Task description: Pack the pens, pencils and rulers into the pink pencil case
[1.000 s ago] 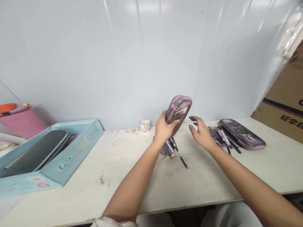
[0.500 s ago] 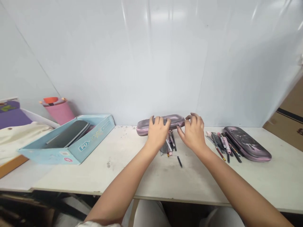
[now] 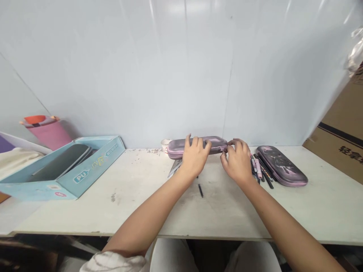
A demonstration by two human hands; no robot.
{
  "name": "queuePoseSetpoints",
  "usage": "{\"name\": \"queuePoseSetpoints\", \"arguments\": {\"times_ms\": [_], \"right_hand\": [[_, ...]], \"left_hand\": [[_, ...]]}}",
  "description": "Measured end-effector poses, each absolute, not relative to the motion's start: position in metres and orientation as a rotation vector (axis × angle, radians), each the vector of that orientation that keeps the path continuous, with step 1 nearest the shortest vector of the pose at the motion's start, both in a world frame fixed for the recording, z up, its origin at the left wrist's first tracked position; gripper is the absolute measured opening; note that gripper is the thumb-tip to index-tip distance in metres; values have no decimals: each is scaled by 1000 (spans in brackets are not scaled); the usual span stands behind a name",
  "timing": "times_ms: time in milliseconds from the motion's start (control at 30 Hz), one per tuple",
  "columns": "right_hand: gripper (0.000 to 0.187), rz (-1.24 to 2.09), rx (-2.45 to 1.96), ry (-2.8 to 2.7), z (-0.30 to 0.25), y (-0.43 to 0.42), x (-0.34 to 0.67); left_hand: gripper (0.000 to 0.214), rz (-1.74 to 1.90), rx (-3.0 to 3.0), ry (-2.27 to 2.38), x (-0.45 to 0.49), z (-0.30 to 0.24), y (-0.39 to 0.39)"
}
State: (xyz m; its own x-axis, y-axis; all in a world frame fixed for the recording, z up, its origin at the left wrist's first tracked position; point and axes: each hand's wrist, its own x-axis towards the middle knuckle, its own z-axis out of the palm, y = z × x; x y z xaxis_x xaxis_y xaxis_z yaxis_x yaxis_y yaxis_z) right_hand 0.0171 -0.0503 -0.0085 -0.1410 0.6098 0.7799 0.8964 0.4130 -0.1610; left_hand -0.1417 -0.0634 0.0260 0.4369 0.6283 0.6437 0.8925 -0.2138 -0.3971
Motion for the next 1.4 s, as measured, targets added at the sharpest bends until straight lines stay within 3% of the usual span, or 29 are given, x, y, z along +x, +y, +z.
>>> {"name": "queuePoseSetpoints", "arguments": {"times_ms": [267, 400, 533, 667, 733, 833, 933, 1067, 1133, 1300, 1400], "right_hand": [[16, -241, -1128, -1875, -12, -45, 39], [12, 21, -1171, -1757, -6, -34, 54], [12, 638, -1172, -1549, 2, -23, 60], [9, 1165, -1056, -1442, -2, -25, 46], [7, 1329, -1066, -1384, -10, -28, 38], [7, 1373, -1072, -1363, -17, -28, 38], [10, 1172, -1113, -1463, -12, -22, 48], [9, 949, -1162, -1556, 3, -16, 62], [5, 1076, -1145, -1477, 3, -18, 61], [4, 1767, -832, -1001, -25, -31, 30], [10, 1847, -687, -986, -41, -35, 25]], "left_hand": [[32, -533, -2083, -1363, -149, 25, -59], [33, -845, -2280, -1474, -166, 23, -59], [36, -1453, -2609, -1571, -174, 21, -58], [45, -2480, -2674, -1416, -164, 24, -54], [49, -2988, -2470, -1217, -157, 26, -53], [49, -3374, -2242, -1144, -155, 26, -51], [46, -3375, -2175, -1546, -167, 19, -50], [45, -3007, -2270, -2094, -184, 8, -50], [44, -3068, -2202, -2043, -181, 6, -50], [37, -3558, -1901, -1784, -148, 3, -48], [37, -3695, -1867, -1829, -140, -3, -44]]}}
